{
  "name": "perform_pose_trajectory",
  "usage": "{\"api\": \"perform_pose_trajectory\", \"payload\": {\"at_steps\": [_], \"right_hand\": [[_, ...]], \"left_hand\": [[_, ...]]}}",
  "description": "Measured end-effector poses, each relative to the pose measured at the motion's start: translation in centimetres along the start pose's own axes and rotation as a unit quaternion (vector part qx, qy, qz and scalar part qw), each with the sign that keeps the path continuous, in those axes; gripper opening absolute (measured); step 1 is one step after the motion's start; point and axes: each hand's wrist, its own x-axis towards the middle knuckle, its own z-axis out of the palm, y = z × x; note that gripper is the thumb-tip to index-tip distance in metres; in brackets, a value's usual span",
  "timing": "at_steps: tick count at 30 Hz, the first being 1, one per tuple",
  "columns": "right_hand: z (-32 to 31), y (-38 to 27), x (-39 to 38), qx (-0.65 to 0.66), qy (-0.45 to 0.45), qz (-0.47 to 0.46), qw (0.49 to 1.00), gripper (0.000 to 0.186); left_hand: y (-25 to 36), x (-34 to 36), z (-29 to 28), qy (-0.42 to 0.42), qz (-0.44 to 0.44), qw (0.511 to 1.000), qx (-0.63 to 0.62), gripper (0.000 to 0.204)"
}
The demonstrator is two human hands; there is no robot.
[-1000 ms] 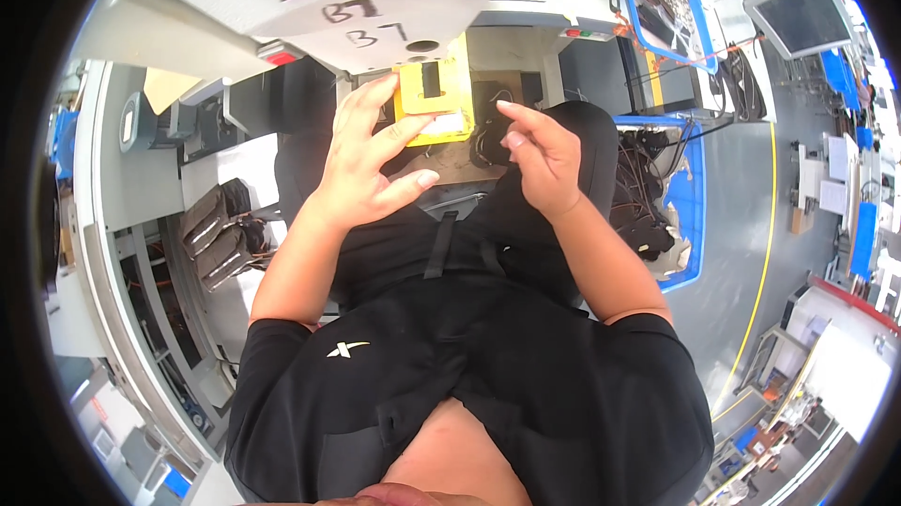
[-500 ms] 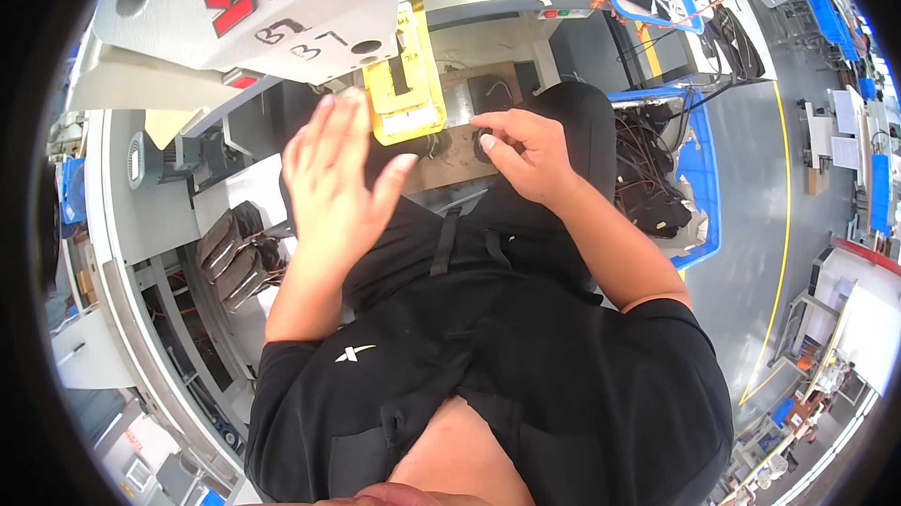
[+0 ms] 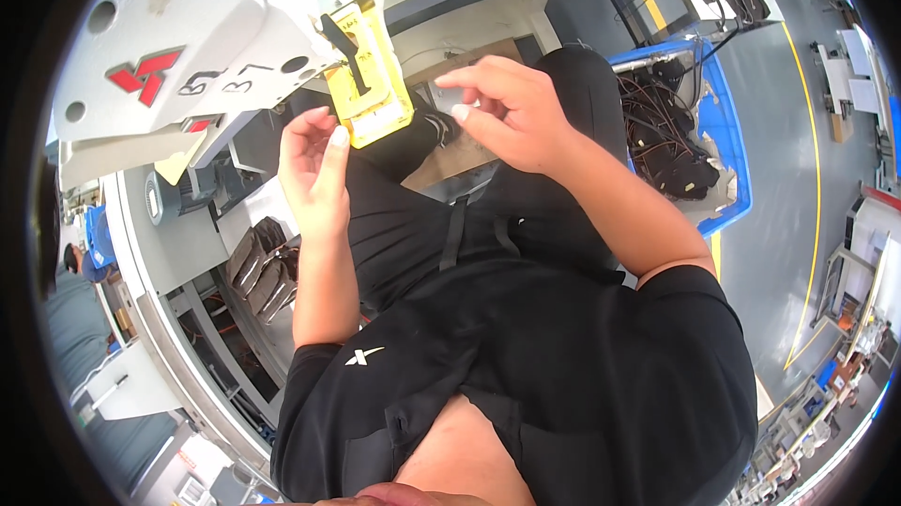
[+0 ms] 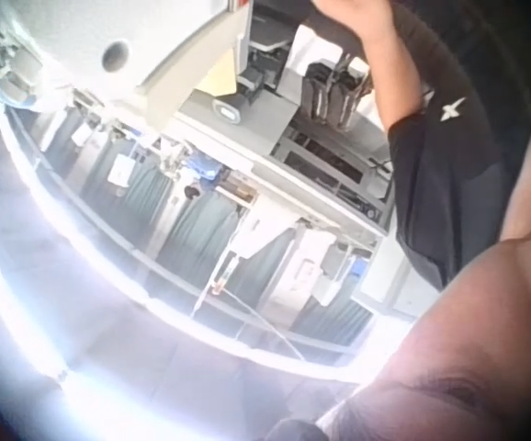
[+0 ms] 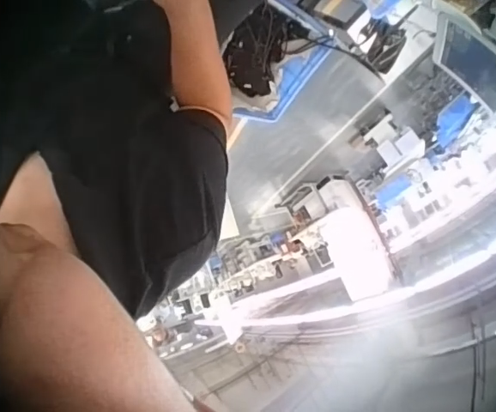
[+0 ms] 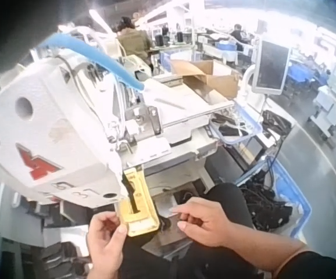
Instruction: Sewing and assembling a leather pouch using an industrial sewing machine.
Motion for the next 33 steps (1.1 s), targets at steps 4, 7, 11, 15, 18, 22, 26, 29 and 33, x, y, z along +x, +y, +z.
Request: {"api": "perform_pose_trajectory", "payload": {"at_steps": [4,7,11,15,18,22,26,29,33], "right_hand": [[0.3,-0.7,1.2,-0.023,-0.047,-0.042,0.998,0.045],[0.2,-1.0,1.5,-0.054,-0.075,-0.048,0.995,0.051],[0.5,-1.3,2.9,-0.114,-0.113,-0.091,0.983,0.054],[1.0,-0.2,5.9,-0.196,-0.139,-0.144,0.960,0.056],[1.3,1.2,7.6,-0.264,-0.157,-0.161,0.938,0.047],[2.1,1.5,7.2,-0.177,-0.128,-0.162,0.962,0.041],[2.1,1.5,6.0,-0.164,-0.154,-0.137,0.965,0.042],[1.8,1.5,4.6,-0.126,-0.159,-0.143,0.969,0.043],[1.6,0.0,1.4,-0.019,-0.186,-0.032,0.982,0.050]], "left_hand": [[0.2,0.8,0.7,-0.029,-0.065,0.990,-0.126,0.036],[0.1,0.9,0.8,-0.026,-0.103,0.979,-0.176,0.035],[0.3,1.0,1.0,-0.027,-0.134,0.971,-0.196,0.031],[0.6,0.9,1.2,-0.025,-0.141,0.969,-0.201,0.029],[0.1,0.8,1.2,-0.020,-0.152,0.967,-0.202,0.028],[-1.2,0.3,0.6,-0.016,-0.159,0.970,-0.182,0.022],[-2.9,0.5,-0.5,0.026,-0.207,0.964,-0.167,0.024],[-6.8,1.3,-3.0,0.050,-0.238,0.964,-0.106,0.026],[-14.3,3.2,-9.0,0.008,-0.183,0.958,0.221,0.032]]}}
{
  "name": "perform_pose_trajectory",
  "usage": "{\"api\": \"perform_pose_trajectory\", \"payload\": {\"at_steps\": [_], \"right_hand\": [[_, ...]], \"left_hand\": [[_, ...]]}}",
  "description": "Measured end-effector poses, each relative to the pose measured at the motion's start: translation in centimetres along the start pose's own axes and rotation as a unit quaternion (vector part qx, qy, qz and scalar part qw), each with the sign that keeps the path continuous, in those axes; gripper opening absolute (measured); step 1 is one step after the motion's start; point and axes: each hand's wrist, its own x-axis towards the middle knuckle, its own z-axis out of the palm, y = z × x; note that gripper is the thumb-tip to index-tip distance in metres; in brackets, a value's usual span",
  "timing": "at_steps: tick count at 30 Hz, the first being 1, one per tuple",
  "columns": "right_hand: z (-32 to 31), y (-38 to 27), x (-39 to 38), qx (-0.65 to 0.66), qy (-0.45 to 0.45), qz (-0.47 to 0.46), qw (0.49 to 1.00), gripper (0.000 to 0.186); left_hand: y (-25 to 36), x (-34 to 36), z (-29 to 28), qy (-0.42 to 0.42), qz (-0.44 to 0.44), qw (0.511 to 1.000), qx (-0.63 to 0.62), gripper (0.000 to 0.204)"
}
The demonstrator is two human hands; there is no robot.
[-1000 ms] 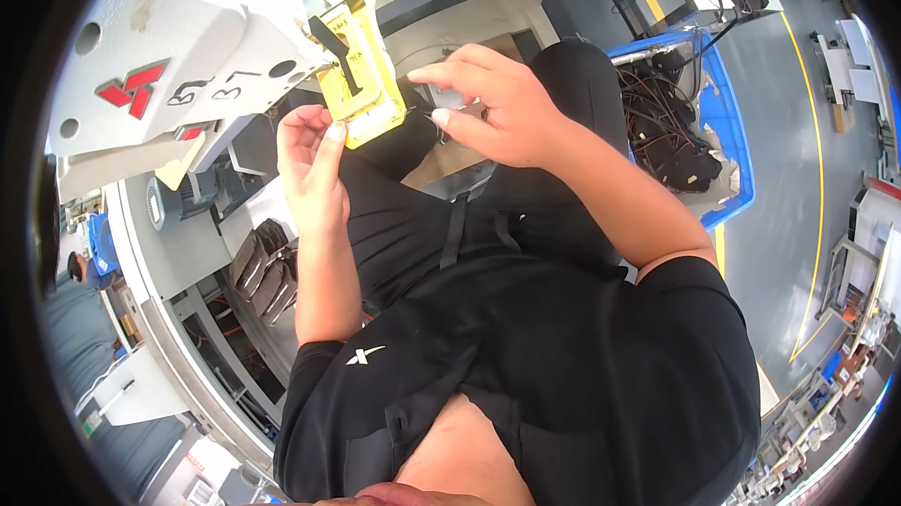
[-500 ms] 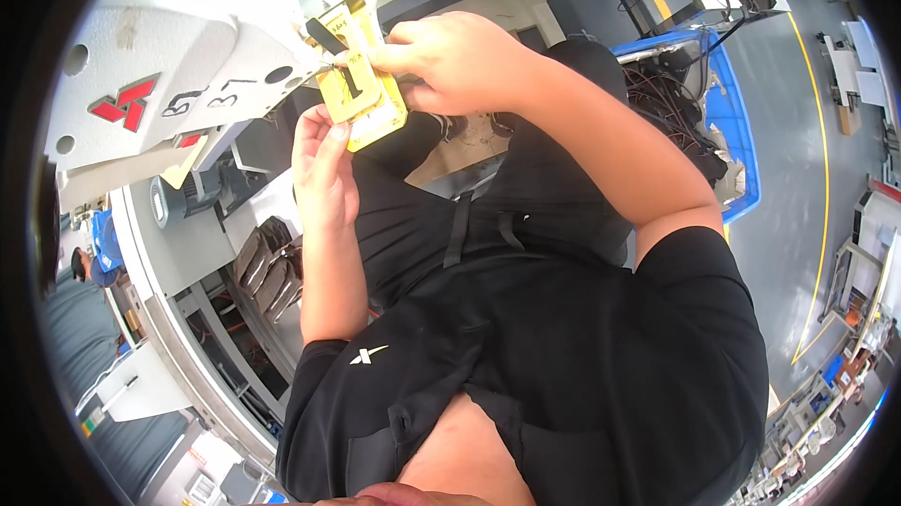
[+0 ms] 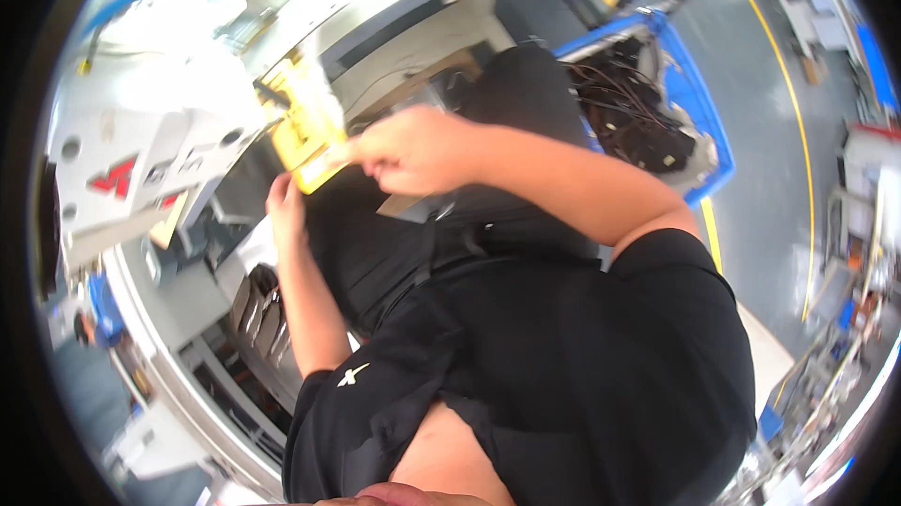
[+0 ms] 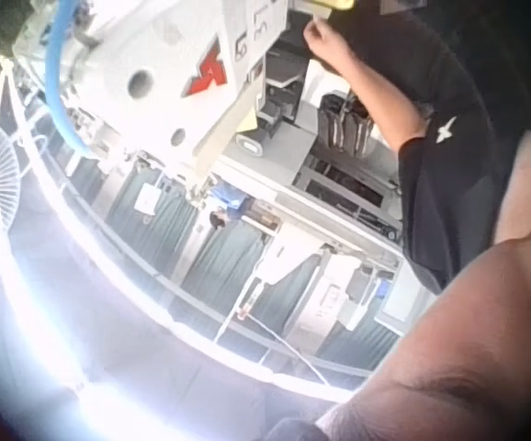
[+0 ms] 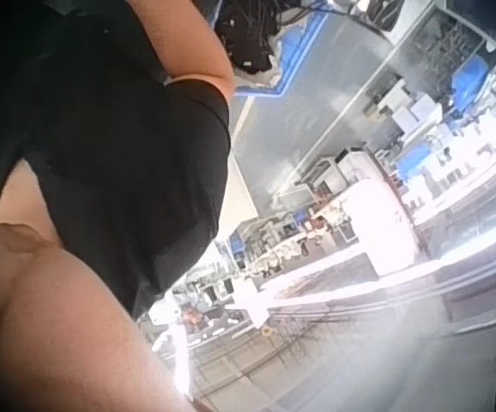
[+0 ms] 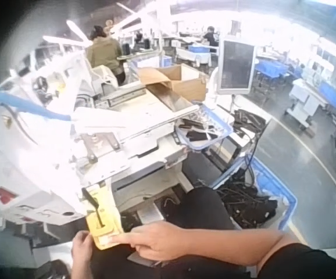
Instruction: Sewing and assembling a leather pouch using an industrial sewing machine.
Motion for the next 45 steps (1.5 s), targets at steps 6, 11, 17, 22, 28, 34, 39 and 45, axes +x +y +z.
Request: {"api": "perform_pose_trajectory", "payload": {"at_steps": [6,11,17,22,28,34,39,45], "right_hand": [[-4.6,2.9,-8.1,-0.114,0.233,0.139,0.956,0.034],[-12.7,16.0,-20.9,-0.220,0.345,0.437,0.800,0.027],[-6.4,28.9,-35.8,0.039,0.234,0.805,0.544,0.029],[0.8,33.1,-44.6,-0.130,0.162,0.740,0.639,0.038],[-3.9,34.5,-40.4,0.186,0.432,0.696,0.542,0.026],[-16.3,34.7,-34.7,0.170,0.557,0.555,0.594,0.022],[-28.0,33.6,-27.0,-0.212,0.562,0.433,0.672,0.038],[-34.3,31.4,-21.3,-0.361,0.527,0.350,0.685,0.052]], "left_hand": [[-6.8,1.0,-7.3,0.046,-0.035,0.930,0.364,0.065],[-6.2,2.0,-6.6,0.006,-0.090,0.942,0.323,0.055],[-9.4,3.1,-10.2,-0.002,-0.027,0.966,0.257,0.063],[-7.6,3.5,-5.5,0.038,-0.115,0.870,0.478,0.064],[-3.9,2.7,-4.9,-0.015,-0.139,0.917,0.374,0.061],[-0.5,2.3,-3.6,-0.026,-0.158,0.904,0.397,0.062],[-0.5,2.9,-3.6,-0.029,-0.158,0.890,0.427,0.062],[-4.1,4.8,-5.3,-0.041,-0.141,0.870,0.470,0.062]]}}
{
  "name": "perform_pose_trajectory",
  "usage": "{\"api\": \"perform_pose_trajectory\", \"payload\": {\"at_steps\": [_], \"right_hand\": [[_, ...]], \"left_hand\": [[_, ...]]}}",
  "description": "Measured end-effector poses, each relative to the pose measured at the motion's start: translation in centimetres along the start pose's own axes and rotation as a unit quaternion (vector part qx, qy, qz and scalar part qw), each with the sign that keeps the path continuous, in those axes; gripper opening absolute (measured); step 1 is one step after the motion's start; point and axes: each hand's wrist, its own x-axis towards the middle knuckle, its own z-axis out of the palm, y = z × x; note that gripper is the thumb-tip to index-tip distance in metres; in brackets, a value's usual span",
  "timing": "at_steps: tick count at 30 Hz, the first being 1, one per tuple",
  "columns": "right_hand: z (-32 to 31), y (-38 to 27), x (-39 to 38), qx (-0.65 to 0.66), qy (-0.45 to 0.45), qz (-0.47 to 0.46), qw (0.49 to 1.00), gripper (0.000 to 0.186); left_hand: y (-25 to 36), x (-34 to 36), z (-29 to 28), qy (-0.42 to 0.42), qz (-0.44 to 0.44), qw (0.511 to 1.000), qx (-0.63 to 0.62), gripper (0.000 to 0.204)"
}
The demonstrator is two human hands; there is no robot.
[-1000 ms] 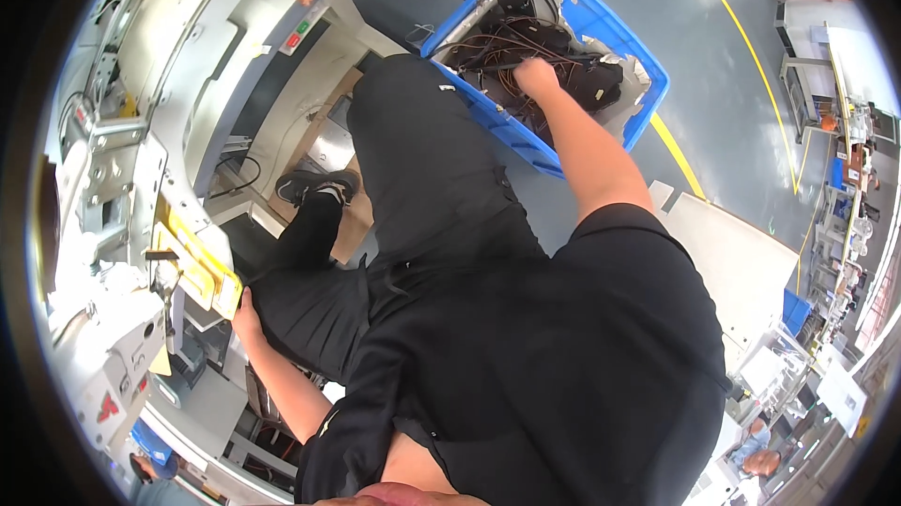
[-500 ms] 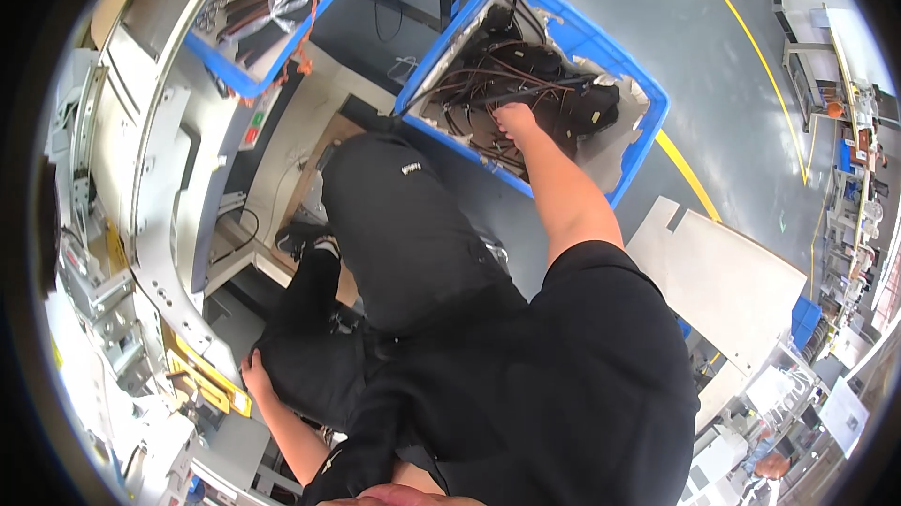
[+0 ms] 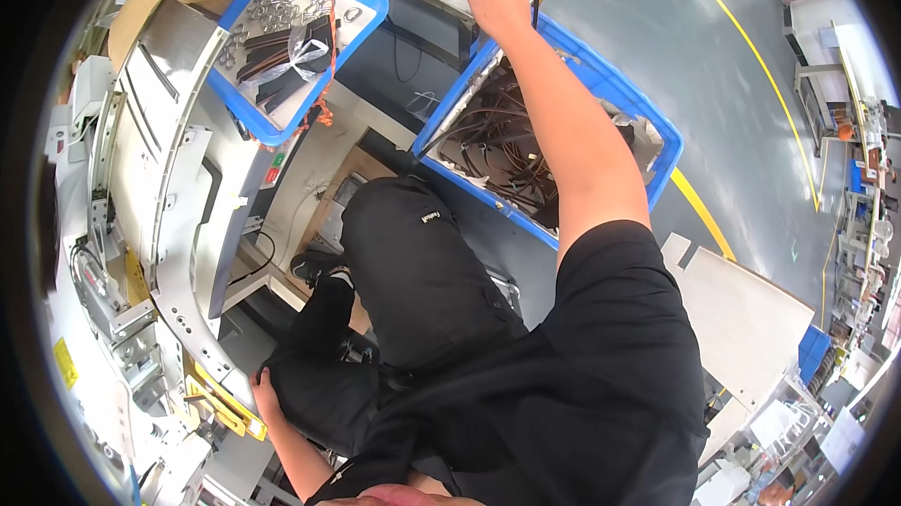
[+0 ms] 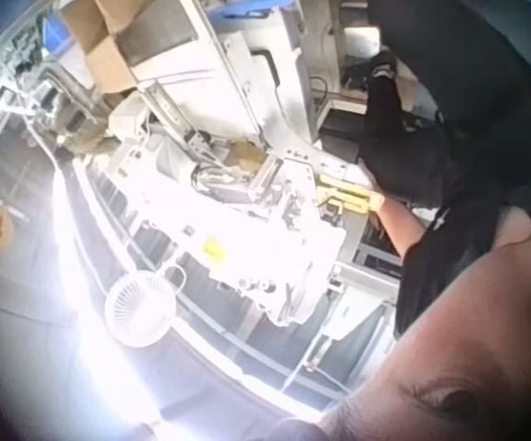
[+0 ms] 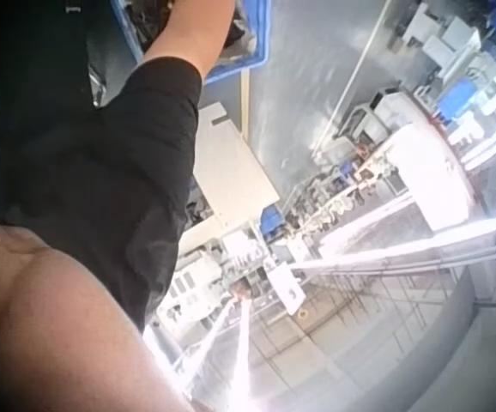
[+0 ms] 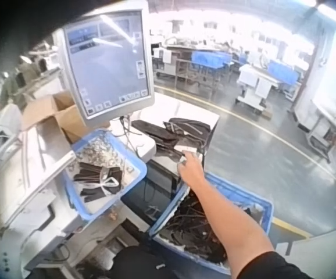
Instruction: Sewing and assembling a leather pouch using an industrial sewing machine.
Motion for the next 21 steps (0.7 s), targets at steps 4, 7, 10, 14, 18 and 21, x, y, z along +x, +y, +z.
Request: {"api": "perform_pose_trajectory", "payload": {"at_steps": [4,7,10,14,18,21], "right_hand": [[1.1,-0.1,-0.5,-0.005,-0.008,0.023,1.000,0.052],[1.6,1.4,-2.1,0.013,0.051,0.062,0.997,0.048],[1.9,5.5,-7.1,-0.006,0.073,0.139,0.988,0.033],[4.9,13.5,-18.2,-0.022,-0.205,0.296,0.933,0.027],[7.8,14.4,-26.7,-0.063,-0.546,0.381,0.743,0.033],[10.3,19.0,-32.6,-0.070,-0.468,0.273,0.838,0.030]], "left_hand": [[0.1,-0.9,-0.4,0.001,0.011,1.000,0.016,0.062],[-0.2,-0.8,-0.4,0.003,0.000,1.000,-0.002,0.061],[2.8,-2.8,-1.6,0.020,-0.011,1.000,0.009,0.060],[1.2,-1.9,-0.6,0.007,-0.020,0.997,-0.075,0.057],[-0.6,-1.9,-0.6,0.029,-0.031,0.996,-0.074,0.055],[-1.3,0.1,0.2,0.008,-0.004,0.997,-0.083,0.057]]}}
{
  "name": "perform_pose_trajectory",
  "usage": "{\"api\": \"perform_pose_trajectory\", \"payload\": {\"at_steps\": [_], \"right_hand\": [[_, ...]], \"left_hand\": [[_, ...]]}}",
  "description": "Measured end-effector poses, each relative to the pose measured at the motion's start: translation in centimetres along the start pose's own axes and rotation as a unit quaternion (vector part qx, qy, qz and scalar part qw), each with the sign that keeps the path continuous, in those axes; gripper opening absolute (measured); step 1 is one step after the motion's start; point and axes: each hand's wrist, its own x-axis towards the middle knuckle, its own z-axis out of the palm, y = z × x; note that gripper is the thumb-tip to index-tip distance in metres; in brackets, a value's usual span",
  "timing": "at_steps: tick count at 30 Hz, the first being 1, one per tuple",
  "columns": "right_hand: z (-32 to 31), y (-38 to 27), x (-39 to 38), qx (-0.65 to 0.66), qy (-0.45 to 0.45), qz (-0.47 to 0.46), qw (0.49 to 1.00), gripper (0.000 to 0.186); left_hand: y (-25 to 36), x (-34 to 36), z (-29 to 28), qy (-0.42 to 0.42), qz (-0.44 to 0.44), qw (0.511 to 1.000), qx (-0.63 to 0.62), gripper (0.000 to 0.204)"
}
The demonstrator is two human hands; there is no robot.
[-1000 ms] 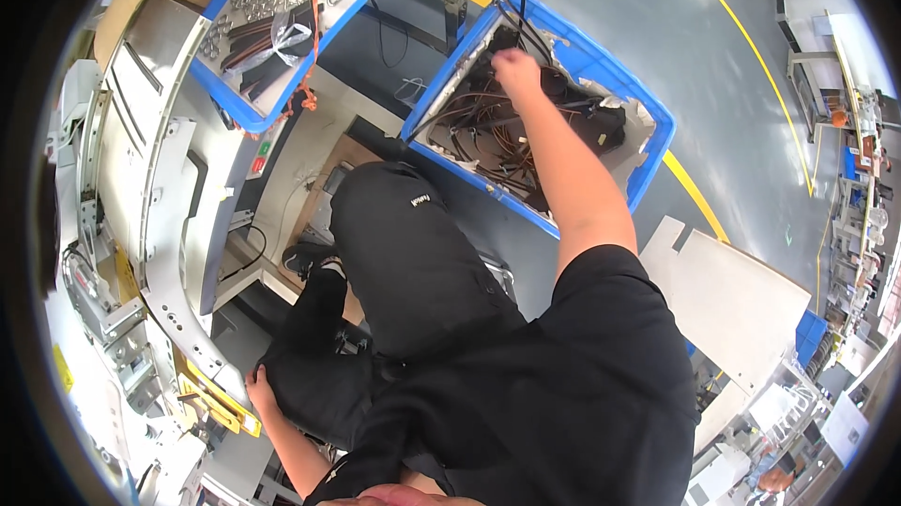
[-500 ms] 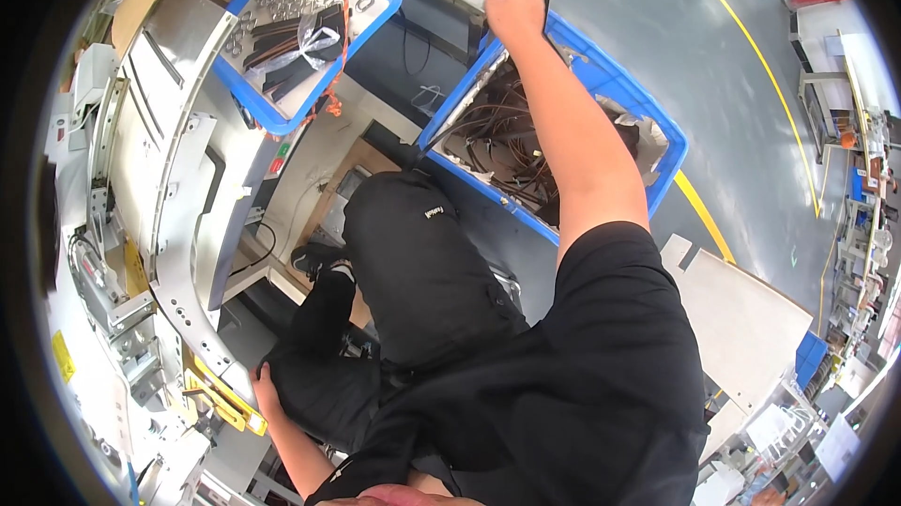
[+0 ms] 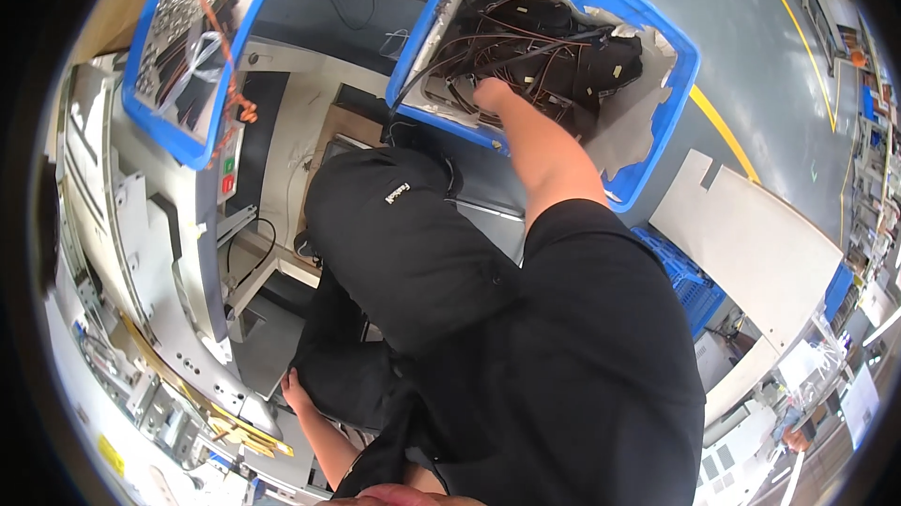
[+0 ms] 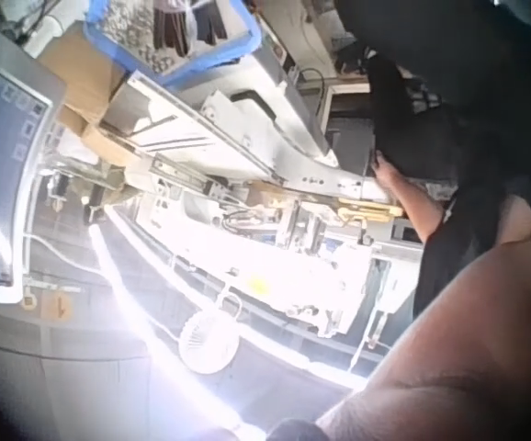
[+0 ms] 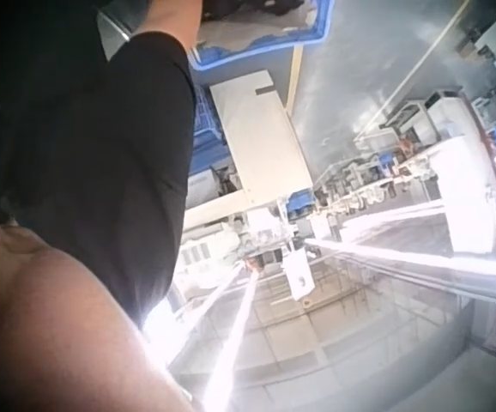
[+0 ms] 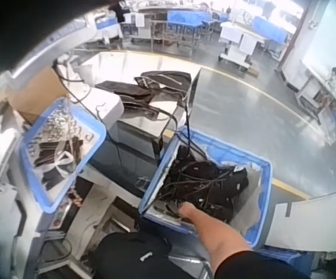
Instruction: Sewing and assembling a leather pouch using an industrial sewing machine.
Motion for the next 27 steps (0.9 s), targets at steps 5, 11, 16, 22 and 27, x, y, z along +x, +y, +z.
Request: {"api": "perform_pose_trajectory", "payload": {"at_steps": [5,11,16,22,27], "right_hand": [[3.5,-2.6,2.2,0.147,0.024,0.039,0.988,0.030],[2.7,-5.5,7.6,0.448,0.190,0.145,0.862,0.025],[1.1,-6.6,9.7,0.284,0.114,0.062,0.950,0.032],[1.7,-8.2,9.3,0.335,-0.095,0.154,0.925,0.039],[0.2,-7.2,4.3,0.408,0.006,0.135,0.903,0.025]], "left_hand": [[0.3,-0.6,-1.0,-0.012,-0.031,0.999,0.034,0.063],[0.2,0.1,-1.3,-0.011,-0.017,1.000,-0.019,0.058],[2.0,-0.2,-1.1,-0.013,-0.017,1.000,0.007,0.053],[1.9,-0.6,-1.2,0.004,-0.018,1.000,-0.014,0.053],[1.5,-1.7,-1.4,0.014,-0.016,1.000,-0.011,0.054]]}}
